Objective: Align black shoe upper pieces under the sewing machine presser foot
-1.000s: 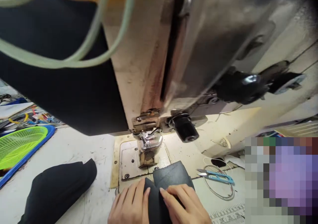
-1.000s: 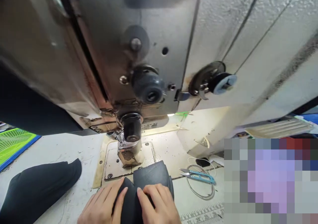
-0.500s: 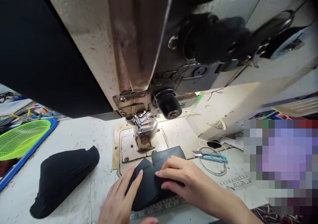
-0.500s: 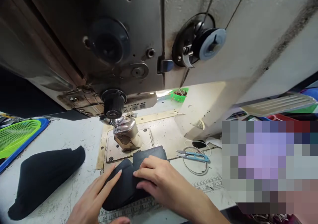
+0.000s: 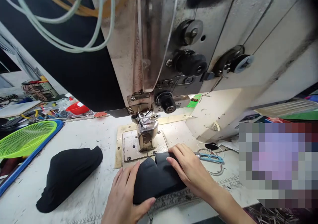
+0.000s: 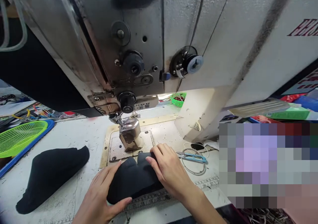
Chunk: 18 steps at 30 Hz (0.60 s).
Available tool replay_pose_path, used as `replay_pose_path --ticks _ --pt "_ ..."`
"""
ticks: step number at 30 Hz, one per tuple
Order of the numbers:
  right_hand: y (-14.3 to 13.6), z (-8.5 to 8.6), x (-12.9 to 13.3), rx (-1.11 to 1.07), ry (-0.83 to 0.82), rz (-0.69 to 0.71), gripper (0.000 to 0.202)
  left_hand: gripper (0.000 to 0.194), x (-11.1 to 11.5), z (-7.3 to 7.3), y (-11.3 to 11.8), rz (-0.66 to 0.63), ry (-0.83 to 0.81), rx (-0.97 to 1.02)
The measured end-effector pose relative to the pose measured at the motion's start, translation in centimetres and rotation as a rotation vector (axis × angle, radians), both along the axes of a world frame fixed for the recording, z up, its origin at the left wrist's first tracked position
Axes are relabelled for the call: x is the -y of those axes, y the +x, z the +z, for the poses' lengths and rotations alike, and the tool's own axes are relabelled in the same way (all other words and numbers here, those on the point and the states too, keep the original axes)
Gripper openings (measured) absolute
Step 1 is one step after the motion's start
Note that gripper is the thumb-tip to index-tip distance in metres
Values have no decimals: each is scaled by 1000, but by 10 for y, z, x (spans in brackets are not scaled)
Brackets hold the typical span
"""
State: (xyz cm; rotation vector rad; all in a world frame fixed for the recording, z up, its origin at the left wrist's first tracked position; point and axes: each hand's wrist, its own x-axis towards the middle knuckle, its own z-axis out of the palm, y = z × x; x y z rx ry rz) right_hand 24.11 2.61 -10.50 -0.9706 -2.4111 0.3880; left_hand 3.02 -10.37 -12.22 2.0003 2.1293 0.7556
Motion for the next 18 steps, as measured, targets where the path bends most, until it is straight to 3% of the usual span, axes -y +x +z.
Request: replay_pose_path --ticks 8,11,14,18 --pt "-9 -1 4 -16 125 -52 18 83 6 -1 10 23 93 -5" --pt "-5 2 7 -63 209 -43 25 69 7 0 15 -48 261 -153" --pt "6 5 17 -151 322 -56 28 74 15 -5 22 -70 457 -280" --pt "18 8 48 -216 506 -23 24 68 42 -23 13 38 562 -92"
